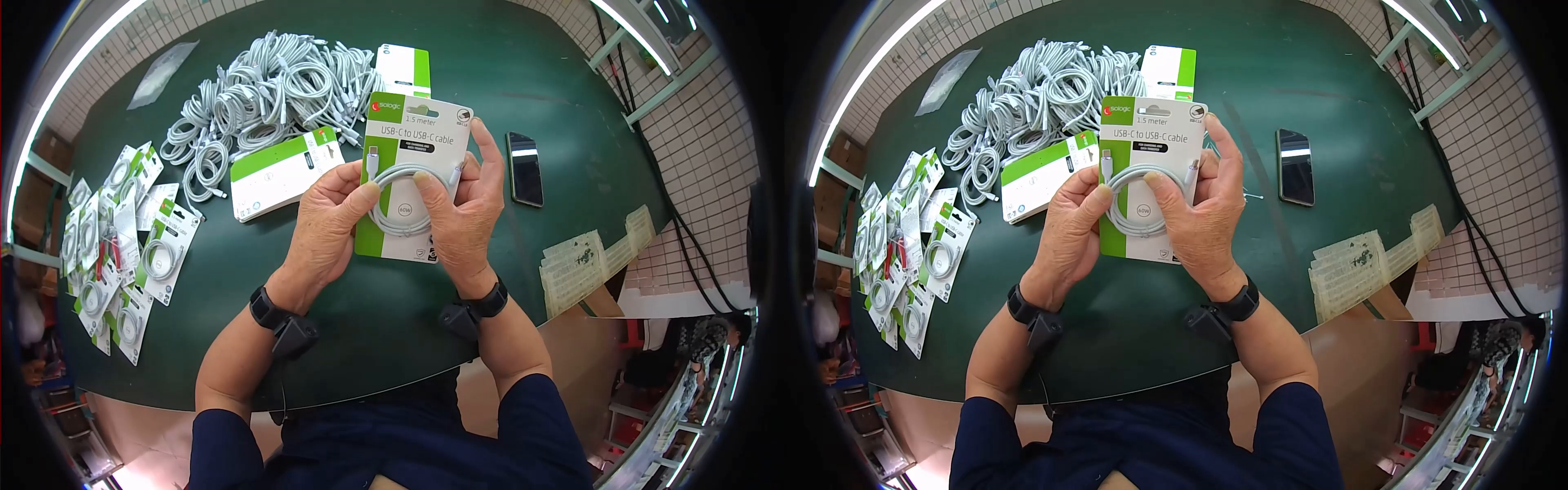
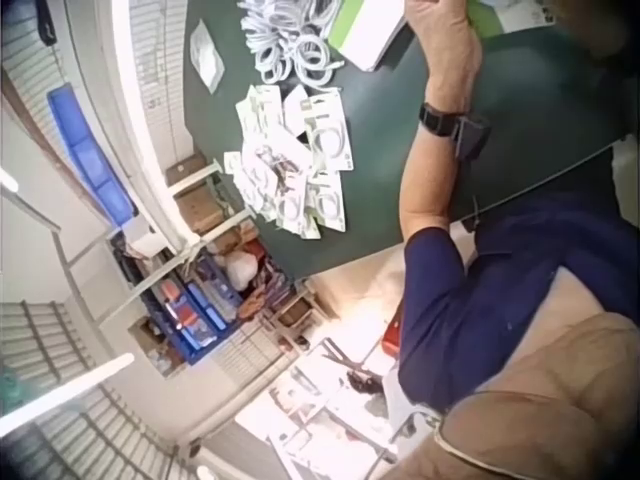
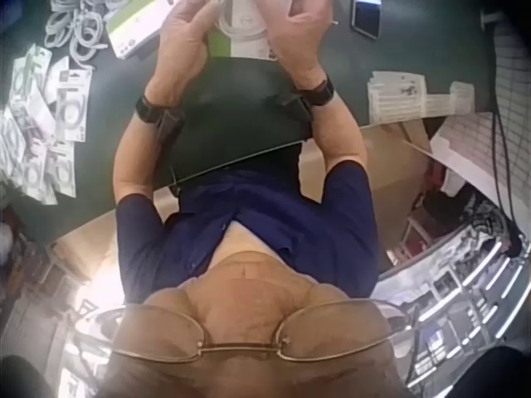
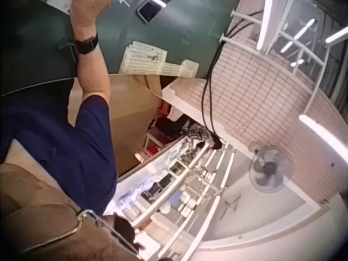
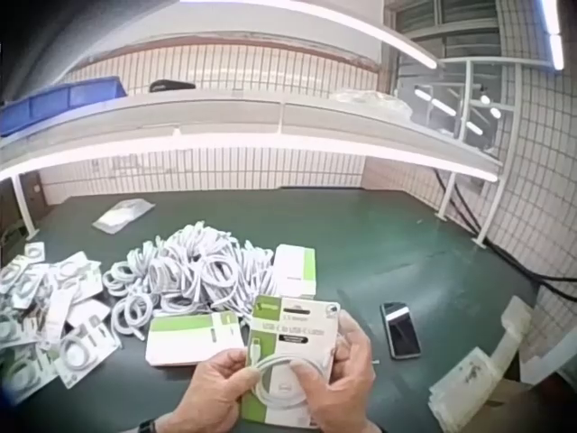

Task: The person packages a coiled cable by placing it onto a cardboard backing and threading a plastic tie through the card and around the cable. After pulling the tie tight by hand, the person repeats the process with a second cable.

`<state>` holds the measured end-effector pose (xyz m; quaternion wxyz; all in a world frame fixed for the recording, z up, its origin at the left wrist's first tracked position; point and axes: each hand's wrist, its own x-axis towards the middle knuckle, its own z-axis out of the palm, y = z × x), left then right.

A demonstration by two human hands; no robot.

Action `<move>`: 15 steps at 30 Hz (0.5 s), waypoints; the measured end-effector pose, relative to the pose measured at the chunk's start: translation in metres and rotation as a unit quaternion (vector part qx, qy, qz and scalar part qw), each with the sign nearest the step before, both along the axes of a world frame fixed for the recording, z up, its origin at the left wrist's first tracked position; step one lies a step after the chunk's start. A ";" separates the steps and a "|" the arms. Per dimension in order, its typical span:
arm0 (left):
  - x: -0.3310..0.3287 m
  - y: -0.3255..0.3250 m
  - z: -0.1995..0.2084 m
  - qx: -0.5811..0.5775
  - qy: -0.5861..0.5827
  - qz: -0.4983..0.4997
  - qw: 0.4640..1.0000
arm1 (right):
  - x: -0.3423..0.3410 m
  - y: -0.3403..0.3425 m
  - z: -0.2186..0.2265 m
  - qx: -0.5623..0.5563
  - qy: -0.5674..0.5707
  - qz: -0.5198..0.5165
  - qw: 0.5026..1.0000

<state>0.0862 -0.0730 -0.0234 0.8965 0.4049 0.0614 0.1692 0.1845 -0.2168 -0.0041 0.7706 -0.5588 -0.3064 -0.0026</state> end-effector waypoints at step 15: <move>0.000 -0.026 0.006 0.210 -0.017 0.183 0.960 | 0.004 -0.003 -0.010 -0.129 -0.164 -0.079 0.975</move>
